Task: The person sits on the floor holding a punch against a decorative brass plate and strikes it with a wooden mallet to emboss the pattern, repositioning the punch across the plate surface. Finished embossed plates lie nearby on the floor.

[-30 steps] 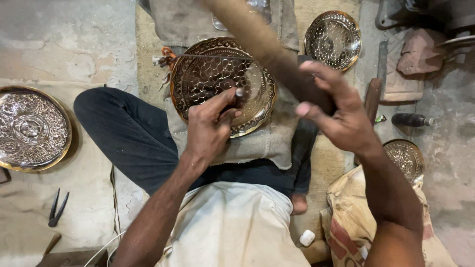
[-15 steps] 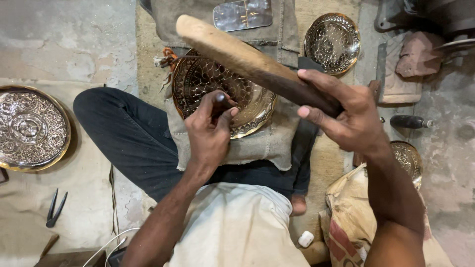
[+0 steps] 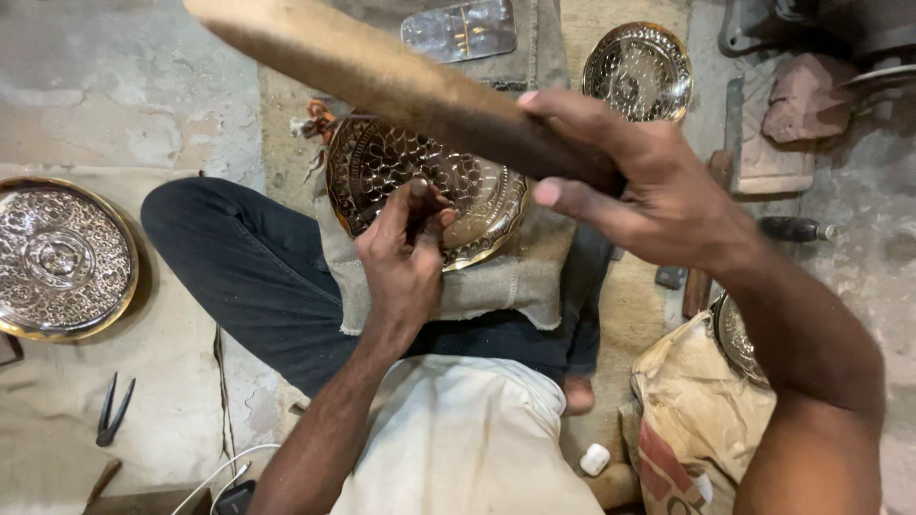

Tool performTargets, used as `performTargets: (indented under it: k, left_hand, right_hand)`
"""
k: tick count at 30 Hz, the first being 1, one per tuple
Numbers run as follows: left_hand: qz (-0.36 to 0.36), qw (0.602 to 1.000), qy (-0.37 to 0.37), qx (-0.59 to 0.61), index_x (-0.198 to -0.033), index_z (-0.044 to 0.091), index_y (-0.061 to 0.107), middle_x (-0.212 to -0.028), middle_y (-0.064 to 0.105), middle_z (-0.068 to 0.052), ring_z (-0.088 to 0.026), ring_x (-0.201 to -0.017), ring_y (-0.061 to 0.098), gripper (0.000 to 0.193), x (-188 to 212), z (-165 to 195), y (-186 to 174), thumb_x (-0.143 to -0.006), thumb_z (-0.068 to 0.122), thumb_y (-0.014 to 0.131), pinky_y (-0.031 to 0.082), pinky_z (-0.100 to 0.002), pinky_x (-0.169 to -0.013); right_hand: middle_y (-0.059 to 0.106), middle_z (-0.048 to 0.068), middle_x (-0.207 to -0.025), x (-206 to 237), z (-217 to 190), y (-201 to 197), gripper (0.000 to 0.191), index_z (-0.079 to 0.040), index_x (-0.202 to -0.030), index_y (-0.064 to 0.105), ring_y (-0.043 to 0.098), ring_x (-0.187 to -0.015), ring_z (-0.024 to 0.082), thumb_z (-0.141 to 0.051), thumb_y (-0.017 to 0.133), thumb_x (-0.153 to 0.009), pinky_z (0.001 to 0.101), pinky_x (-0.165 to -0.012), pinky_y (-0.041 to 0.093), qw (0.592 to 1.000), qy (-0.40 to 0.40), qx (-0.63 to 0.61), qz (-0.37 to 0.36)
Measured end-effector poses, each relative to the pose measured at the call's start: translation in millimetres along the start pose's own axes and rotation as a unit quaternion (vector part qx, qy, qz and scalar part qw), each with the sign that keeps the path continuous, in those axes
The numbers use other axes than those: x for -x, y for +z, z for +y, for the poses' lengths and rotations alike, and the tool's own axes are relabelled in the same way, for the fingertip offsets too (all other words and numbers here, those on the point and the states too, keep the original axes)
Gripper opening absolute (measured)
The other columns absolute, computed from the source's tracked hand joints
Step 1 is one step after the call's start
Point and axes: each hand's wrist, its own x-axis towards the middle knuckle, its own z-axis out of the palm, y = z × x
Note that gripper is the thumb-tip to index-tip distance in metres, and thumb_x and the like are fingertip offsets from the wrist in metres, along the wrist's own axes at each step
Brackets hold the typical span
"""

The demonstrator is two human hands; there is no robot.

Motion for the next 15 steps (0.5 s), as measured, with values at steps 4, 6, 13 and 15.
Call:
performTargets:
  k: [4,6,13,15]
  left_hand:
    - [0.000,0.996,0.027,-0.087,-0.119,-0.004,0.065,-0.103,0.075,-0.014,-0.021,-0.093,0.077,0.026,-3.1,-0.1,0.7,-0.095,-0.013,0.061,0.067,-0.031,-0.079]
    - [0.006,0.999,0.026,-0.042,-0.122,-0.008,0.062,-0.102,0.073,-0.017,-0.023,-0.093,0.075,0.033,-3.1,0.8,0.3,-0.090,-0.014,0.058,0.067,-0.033,-0.082]
    - [0.009,0.998,0.021,-0.062,-0.121,-0.005,0.063,-0.104,0.074,-0.015,-0.023,-0.094,0.076,0.036,-2.0,1.5,-1.1,-0.089,-0.018,0.055,0.066,-0.033,-0.083]
    - [0.001,0.992,0.031,-0.126,-0.115,-0.001,0.067,-0.104,0.077,-0.013,-0.022,-0.093,0.079,0.034,-1.5,0.4,-1.7,-0.088,-0.018,0.057,0.064,-0.032,-0.080]
  right_hand:
    - [0.078,0.007,-0.117,0.8,-2.8,-2.5,0.054,-0.022,-0.146,0.060,0.073,-0.071,0.016,-0.051,0.062,-0.101,0.0341,-0.066,0.059,0.994,-0.025,0.102,-0.011]
    - [0.077,0.006,-0.117,1.2,-1.2,0.3,0.054,-0.021,-0.148,0.059,0.074,-0.076,0.016,-0.051,0.061,-0.103,0.0336,-0.072,0.061,0.996,-0.029,0.089,-0.005]
    - [0.074,0.002,-0.093,3.3,0.9,2.4,0.052,-0.019,-0.144,0.058,0.065,-0.057,0.011,-0.050,0.057,-0.103,0.0311,-0.060,0.058,0.999,0.019,0.047,-0.021]
    - [0.071,0.001,-0.083,3.5,-2.2,2.0,0.051,-0.020,-0.143,0.057,0.061,-0.054,0.012,-0.050,0.057,-0.101,0.0321,-0.056,0.055,0.997,0.027,0.061,-0.040]
